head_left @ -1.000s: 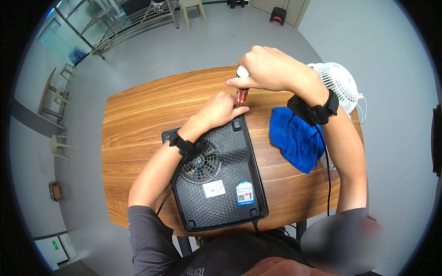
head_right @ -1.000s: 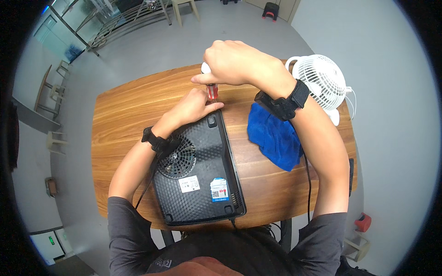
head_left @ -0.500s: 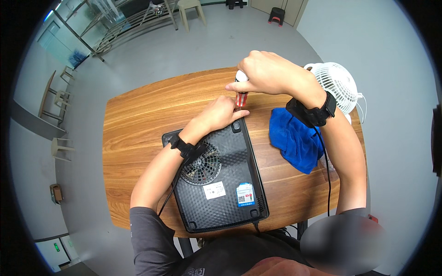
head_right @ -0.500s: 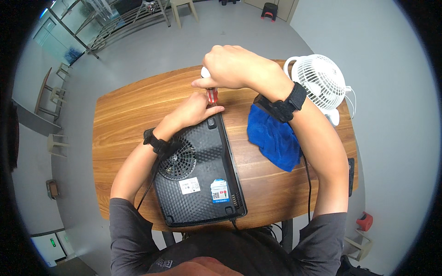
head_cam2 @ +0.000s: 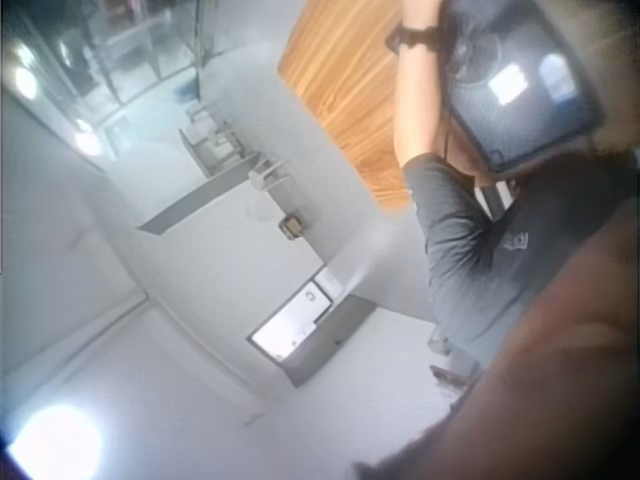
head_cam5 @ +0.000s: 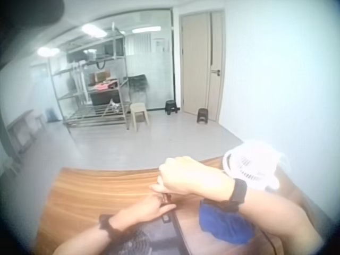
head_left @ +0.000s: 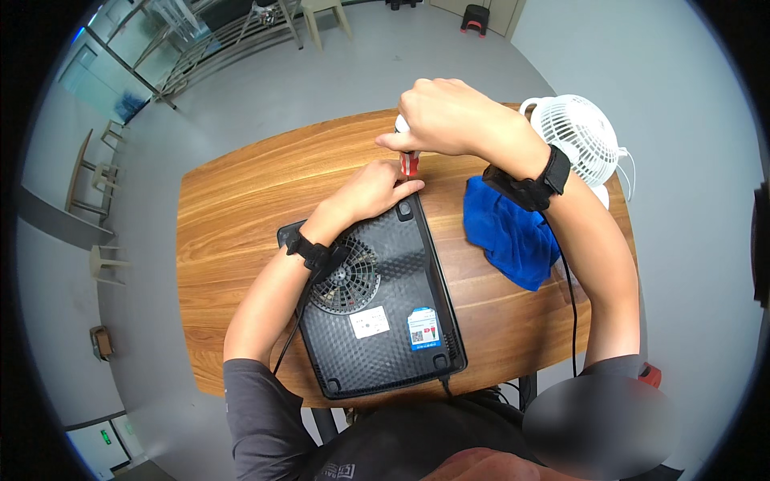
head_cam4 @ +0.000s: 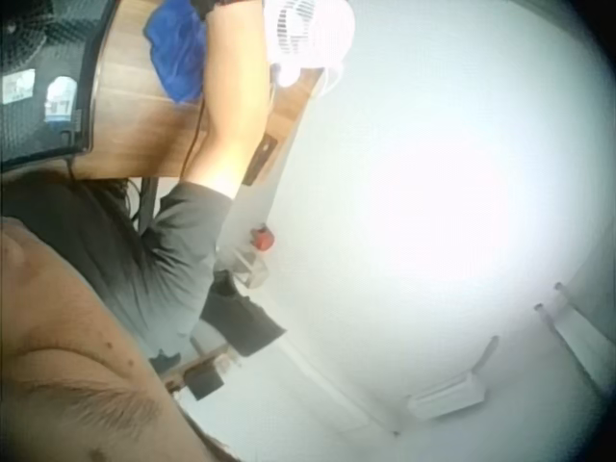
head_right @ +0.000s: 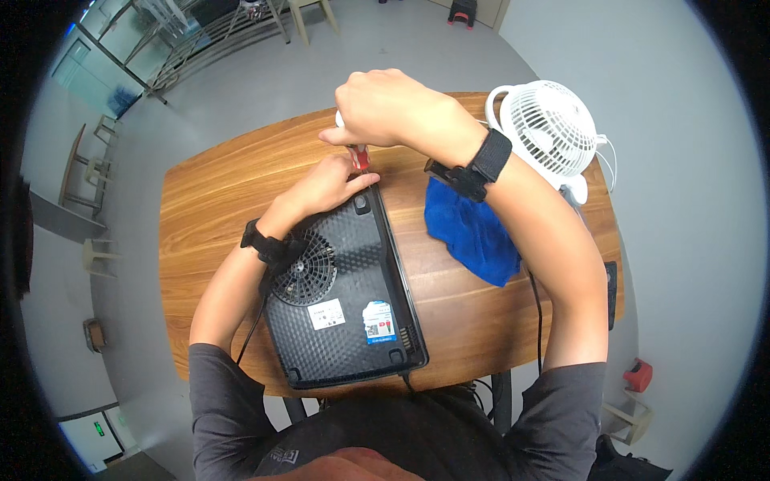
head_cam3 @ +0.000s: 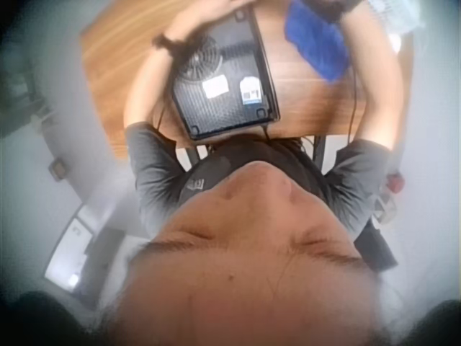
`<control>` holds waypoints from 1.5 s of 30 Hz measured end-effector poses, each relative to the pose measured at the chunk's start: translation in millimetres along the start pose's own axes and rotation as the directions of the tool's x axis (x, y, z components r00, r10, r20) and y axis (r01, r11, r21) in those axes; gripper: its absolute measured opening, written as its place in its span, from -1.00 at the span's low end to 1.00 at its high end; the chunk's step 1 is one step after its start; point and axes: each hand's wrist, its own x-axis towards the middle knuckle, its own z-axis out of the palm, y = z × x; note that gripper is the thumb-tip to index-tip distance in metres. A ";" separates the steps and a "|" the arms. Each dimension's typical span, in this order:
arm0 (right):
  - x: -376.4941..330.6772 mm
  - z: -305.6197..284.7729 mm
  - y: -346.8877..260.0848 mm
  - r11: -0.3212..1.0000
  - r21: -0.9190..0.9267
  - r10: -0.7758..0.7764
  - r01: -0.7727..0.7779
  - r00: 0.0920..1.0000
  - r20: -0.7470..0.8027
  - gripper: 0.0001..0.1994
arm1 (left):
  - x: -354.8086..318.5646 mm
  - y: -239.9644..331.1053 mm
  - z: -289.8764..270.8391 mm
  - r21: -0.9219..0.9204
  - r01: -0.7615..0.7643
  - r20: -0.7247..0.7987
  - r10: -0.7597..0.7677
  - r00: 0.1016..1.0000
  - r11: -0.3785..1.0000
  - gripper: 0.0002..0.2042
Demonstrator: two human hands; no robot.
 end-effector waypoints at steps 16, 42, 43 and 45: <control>-10.9 -0.3 -4.0 0.986 0.125 -0.121 0.115 0.992 0.046 -0.54 | -2.0 -7.2 8.6 0.042 -0.095 -0.038 0.096 0.995 0.995 -0.73; -16.4 6.2 -0.5 0.994 0.107 -0.018 0.022 0.999 -0.038 -0.49 | 2.8 2.8 -10.1 0.122 -0.099 0.192 0.074 0.979 0.988 -0.74; -16.4 8.1 0.1 0.995 0.099 -0.021 0.026 0.998 -0.054 -0.50 | 3.1 1.2 -9.3 0.126 -0.104 0.187 0.079 0.979 0.987 -0.74; -16.3 8.1 0.0 0.992 0.124 -0.013 0.021 0.998 -0.060 -0.51 | 4.1 -3.1 -7.1 0.136 -0.115 0.178 0.090 0.980 0.984 -0.73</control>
